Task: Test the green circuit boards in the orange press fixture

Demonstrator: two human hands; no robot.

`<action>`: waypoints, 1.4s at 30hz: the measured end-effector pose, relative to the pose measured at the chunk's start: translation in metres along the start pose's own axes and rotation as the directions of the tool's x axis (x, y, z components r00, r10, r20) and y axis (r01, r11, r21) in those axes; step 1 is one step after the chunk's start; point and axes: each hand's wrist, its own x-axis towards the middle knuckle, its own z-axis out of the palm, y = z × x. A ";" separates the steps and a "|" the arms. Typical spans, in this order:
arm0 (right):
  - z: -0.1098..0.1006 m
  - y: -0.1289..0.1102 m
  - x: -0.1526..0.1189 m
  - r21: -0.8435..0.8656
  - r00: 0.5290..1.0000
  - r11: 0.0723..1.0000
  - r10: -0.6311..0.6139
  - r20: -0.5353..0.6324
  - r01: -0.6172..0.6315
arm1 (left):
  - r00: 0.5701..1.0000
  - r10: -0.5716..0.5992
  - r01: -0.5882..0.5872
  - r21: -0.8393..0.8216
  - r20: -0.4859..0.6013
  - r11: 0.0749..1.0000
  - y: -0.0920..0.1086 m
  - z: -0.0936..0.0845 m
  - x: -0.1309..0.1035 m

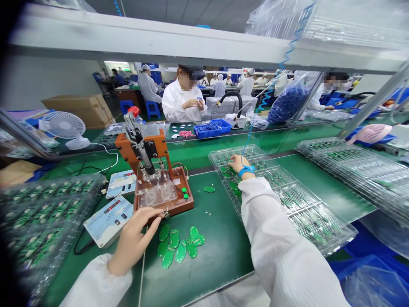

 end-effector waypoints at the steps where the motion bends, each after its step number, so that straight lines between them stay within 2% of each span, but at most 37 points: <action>1: -0.002 -0.003 -0.002 -0.021 1.000 1.000 0.011 0.006 -0.011 | 1.000 0.008 -0.008 -0.002 0.003 1.000 0.000 0.000 0.000; 4: -0.018 -0.019 -0.007 -0.061 1.000 0.998 0.013 -0.002 -0.013 | 1.000 0.027 -0.027 -0.005 -0.002 1.000 0.001 -0.001 0.002; 7: -0.043 -0.041 -0.017 -0.058 0.998 0.997 -0.057 0.026 0.059 | 0.999 0.053 -0.053 0.003 -0.010 0.999 0.000 -0.005 0.004; 9: -0.059 -0.058 -0.031 -0.029 0.984 0.989 -0.144 0.105 0.148 | 0.998 0.056 -0.056 0.013 0.007 0.998 -0.002 -0.010 0.004; 11: -0.069 -0.072 -0.053 0.036 0.942 0.967 -0.253 0.222 0.251 | 0.997 0.041 -0.042 0.016 0.065 0.999 -0.004 -0.015 0.000; 12: -0.071 -0.079 -0.068 0.090 0.902 0.947 -0.322 0.287 0.309 | 0.993 0.031 -0.032 0.011 0.110 0.999 -0.005 -0.018 -0.003; 13: -0.071 -0.085 -0.085 0.158 0.844 0.916 -0.402 0.356 0.370 | 0.987 0.019 -0.020 0.000 0.159 1.000 -0.006 -0.020 -0.007; 15: -0.064 -0.096 -0.122 0.315 0.673 0.817 -0.577 0.462 0.483 | 0.970 -0.001 0.007 -0.027 0.244 1.000 -0.007 -0.022 -0.015; 16: -0.057 -0.101 -0.141 0.362 0.605 0.775 -0.631 0.486 0.518 | 0.960 -0.005 0.016 -0.037 0.279 0.999 -0.007 -0.022 -0.018; 17: -0.049 -0.107 -0.160 0.387 0.560 0.742 -0.669 0.489 0.548 | 0.951 -0.008 0.021 -0.039 0.308 0.999 -0.007 -0.021 -0.021; 19: -0.030 -0.116 -0.193 0.405 0.519 0.691 -0.720 0.460 0.599 | 0.933 -0.008 0.013 -0.012 0.359 1.000 -0.007 -0.017 -0.024; 22: -0.002 -0.127 -0.226 0.414 0.493 0.631 -0.774 0.398 0.656 | 0.908 -0.007 -0.022 0.066 0.420 0.998 -0.008 -0.011 -0.025; 25: 0.016 -0.132 -0.240 0.381 0.485 0.604 -0.794 0.366 0.701 | 0.890 -0.006 -0.055 0.121 0.455 0.991 -0.010 -0.007 -0.025; 28: 0.023 -0.135 -0.242 0.338 0.488 0.607 -0.788 0.375 0.719 | 0.878 -0.027 -0.047 0.142 0.478 0.989 -0.012 -0.007 -0.026; 33: 0.026 -0.141 -0.239 0.365 0.469 0.604 -0.789 0.397 0.708 | 0.862 -0.058 0.004 0.107 0.504 0.994 -0.012 -0.005 -0.025; 37: 0.018 -0.145 -0.236 0.388 0.459 0.591 -0.801 0.384 0.708 | 0.896 -0.037 0.031 0.020 0.443 0.999 -0.005 -0.011 -0.025; 39: 0.007 -0.145 -0.232 0.415 0.468 0.579 -0.814 0.344 0.702 | 0.932 -0.020 0.031 -0.025 0.363 0.999 -0.001 -0.021 -0.022; 42: -0.013 -0.147 -0.216 0.448 0.491 0.540 -0.840 0.233 0.713 | 0.982 -0.025 0.031 -0.031 0.186 0.999 -0.003 -0.039 -0.010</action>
